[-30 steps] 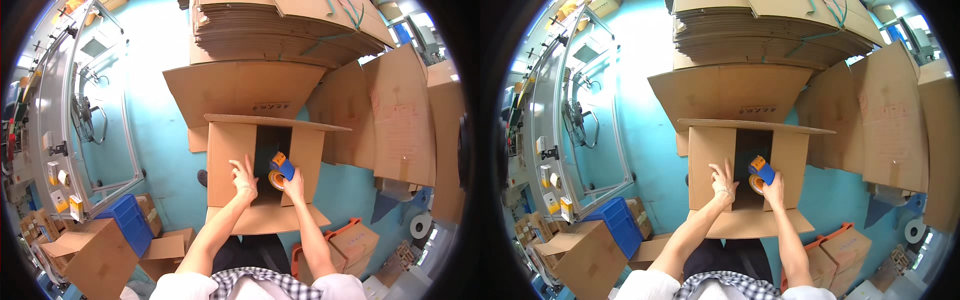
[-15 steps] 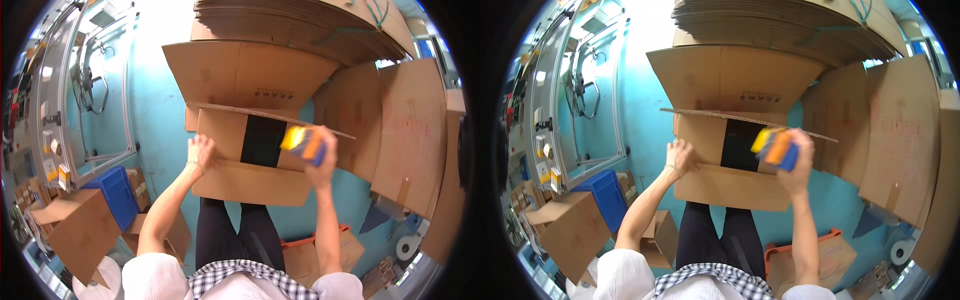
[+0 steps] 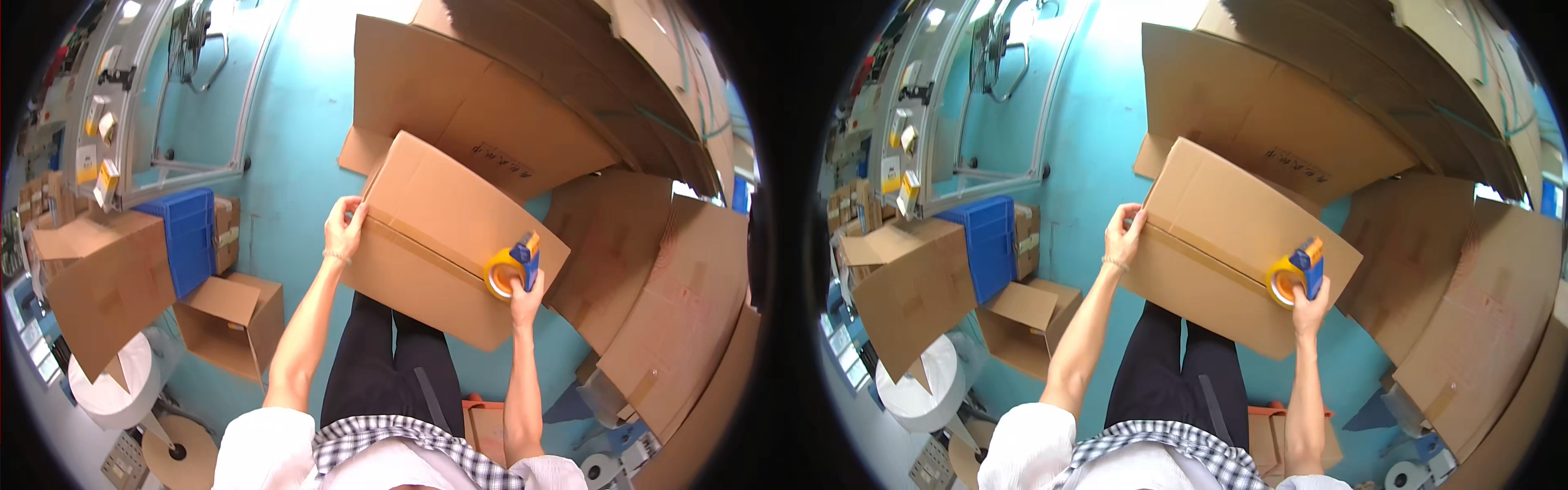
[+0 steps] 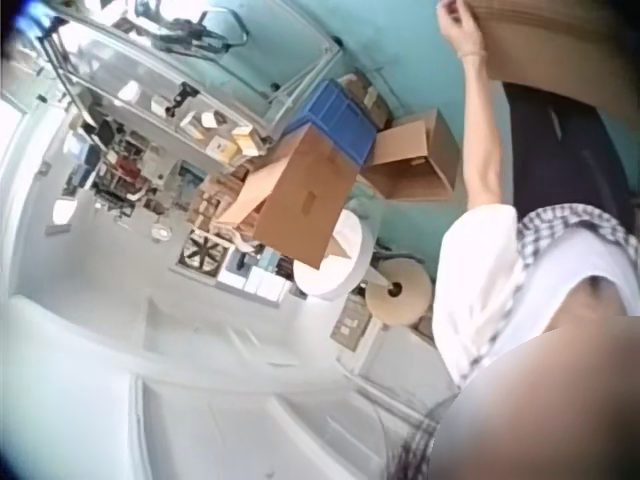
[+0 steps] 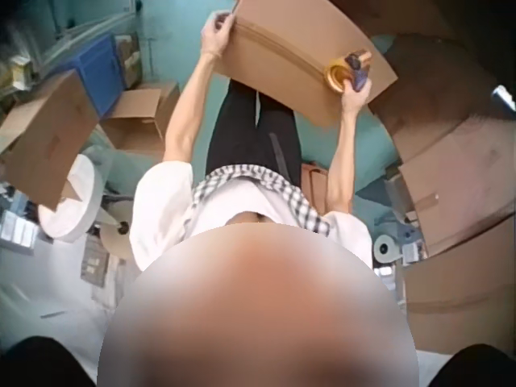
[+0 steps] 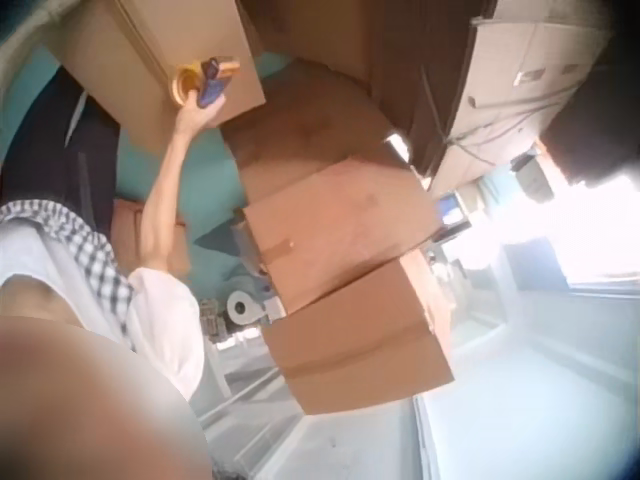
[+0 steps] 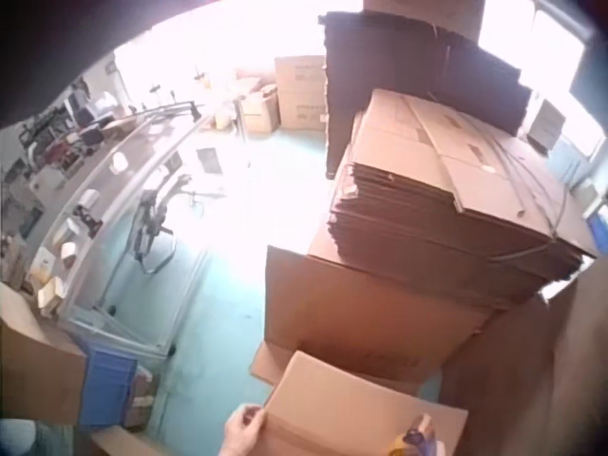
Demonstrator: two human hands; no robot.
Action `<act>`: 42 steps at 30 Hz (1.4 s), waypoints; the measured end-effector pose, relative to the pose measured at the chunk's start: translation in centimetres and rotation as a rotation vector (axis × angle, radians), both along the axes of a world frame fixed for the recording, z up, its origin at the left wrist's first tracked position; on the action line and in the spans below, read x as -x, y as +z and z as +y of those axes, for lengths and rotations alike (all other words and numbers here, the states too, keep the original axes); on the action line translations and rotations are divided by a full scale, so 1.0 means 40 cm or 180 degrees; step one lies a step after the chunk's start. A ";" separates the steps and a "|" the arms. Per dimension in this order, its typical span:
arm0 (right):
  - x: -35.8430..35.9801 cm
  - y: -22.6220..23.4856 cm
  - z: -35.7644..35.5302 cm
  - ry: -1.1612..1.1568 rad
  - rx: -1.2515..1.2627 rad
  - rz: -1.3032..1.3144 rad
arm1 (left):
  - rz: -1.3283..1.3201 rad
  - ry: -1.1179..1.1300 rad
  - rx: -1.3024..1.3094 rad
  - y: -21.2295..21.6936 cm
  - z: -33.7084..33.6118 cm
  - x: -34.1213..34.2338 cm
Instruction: The person is assembling and taping cardboard boxes.
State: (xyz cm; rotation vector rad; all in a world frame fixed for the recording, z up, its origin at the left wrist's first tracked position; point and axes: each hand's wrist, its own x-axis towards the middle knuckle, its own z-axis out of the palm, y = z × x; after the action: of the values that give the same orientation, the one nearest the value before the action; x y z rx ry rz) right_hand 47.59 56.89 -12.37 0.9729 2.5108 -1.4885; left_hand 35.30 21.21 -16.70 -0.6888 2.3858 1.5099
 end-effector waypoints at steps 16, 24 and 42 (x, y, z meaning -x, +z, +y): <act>0.132 0.052 -0.261 0.3231 -0.0732 0.0424 | -0.2019 -0.0113 -0.3010 0.070 -0.005 -0.020; 0.175 0.117 -0.316 0.3591 -0.1120 0.0254 | -0.0368 0.0399 -0.2007 -0.060 -0.085 0.037; 0.199 0.147 -0.345 0.3326 -0.0626 0.0682 | -0.0406 -0.1042 0.0507 -0.120 -0.041 -0.018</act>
State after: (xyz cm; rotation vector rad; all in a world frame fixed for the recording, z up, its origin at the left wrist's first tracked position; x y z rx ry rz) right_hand 39.64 43.08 -6.50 -0.5185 2.5902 -1.0136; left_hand 36.01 19.56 -21.52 -0.3858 2.3957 1.1209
